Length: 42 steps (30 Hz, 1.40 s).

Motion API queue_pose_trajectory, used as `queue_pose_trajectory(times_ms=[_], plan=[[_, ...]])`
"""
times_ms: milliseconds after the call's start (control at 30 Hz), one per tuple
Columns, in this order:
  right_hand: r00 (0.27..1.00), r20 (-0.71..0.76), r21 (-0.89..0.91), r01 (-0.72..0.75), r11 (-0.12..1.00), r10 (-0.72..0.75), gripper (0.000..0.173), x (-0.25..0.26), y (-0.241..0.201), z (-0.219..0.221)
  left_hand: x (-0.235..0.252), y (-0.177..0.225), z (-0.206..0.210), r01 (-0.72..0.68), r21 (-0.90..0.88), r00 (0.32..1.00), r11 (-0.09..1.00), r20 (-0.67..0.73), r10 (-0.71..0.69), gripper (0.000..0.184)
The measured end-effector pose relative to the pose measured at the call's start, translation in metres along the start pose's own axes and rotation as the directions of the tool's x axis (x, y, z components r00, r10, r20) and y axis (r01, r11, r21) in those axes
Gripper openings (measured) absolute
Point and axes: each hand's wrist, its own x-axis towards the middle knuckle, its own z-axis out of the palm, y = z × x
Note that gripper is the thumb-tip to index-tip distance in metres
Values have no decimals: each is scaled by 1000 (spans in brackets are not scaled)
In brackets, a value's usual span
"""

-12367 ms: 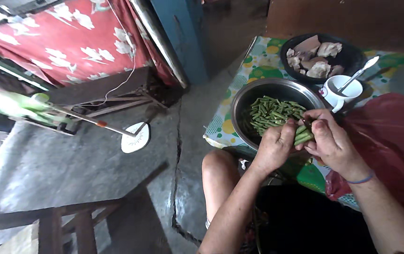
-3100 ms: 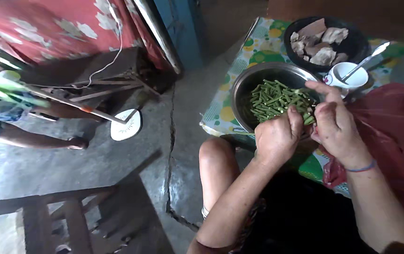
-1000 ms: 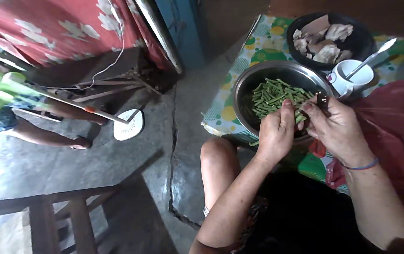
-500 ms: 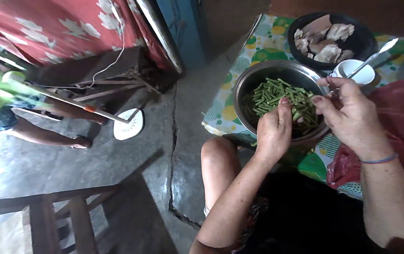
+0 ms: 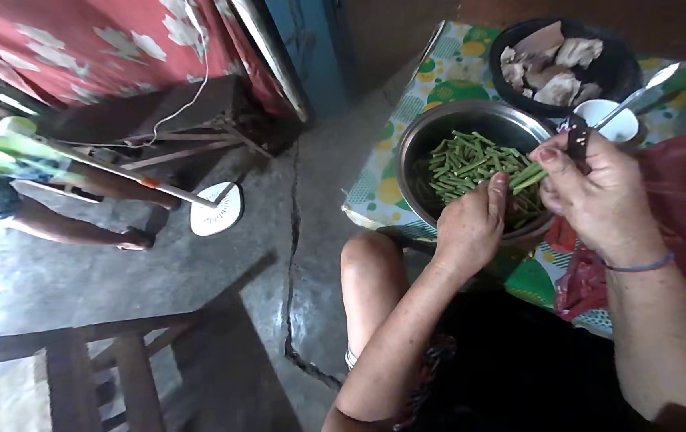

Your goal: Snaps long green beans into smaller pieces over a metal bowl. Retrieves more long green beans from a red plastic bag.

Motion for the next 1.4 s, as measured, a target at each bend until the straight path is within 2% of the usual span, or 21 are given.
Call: queue_pose_trajectory(times_ms=[100,200,267,433,500,667,733,933,1000,1067,1133,1267,1333,1400], plan=[[1000,2,-145,17,989,-17,50,-3,0,-4,-1,1,0,45,93,994,995,-105,-35,53],[991,67,-166,122,979,-112,62,-14,-10,-2,0,0,1,52,134,988,990,-153,-31,53],[977,135,-228,191,955,-163,58,-22,-13,6,-1,3,3,35,114,989,993,-148,-18,51],[971,131,-338,234,912,-200,47,-22,-4,17,-3,3,6,-24,-28,988,999,-156,20,46],[978,116,-299,200,933,-172,46,-23,-3,18,-4,1,7,-56,-25,984,998,-169,51,45],[990,89,-169,120,978,-107,46,-21,-5,16,-3,-5,15,-254,63,933,965,-249,261,42],[993,80,-131,100,986,-90,45,-19,-6,16,-4,-4,16,-283,86,923,955,-245,295,42],[1000,-11,-192,21,981,-23,47,-11,-9,17,-8,-5,20,-433,131,856,892,-251,453,43],[999,30,-148,-30,989,34,48,-7,0,13,-9,-4,20,-395,71,888,916,-225,401,43],[993,82,-101,-82,992,90,53,-7,1,8,-5,-6,14,-266,-49,954,963,-155,256,40],[990,114,-65,-72,995,79,57,-10,-1,7,-2,-9,10,-163,-181,984,970,-100,146,48],[986,124,-44,119,992,-112,25,-14,-6,14,-2,-12,8,-157,-322,987,934,-25,157,69],[991,93,-52,105,993,-100,20,-14,-5,13,-2,-12,1,-140,-330,983,934,67,171,64],[998,32,-2,59,998,-59,18,-11,-3,8,-1,-10,-7,-117,-263,979,958,134,156,45]])
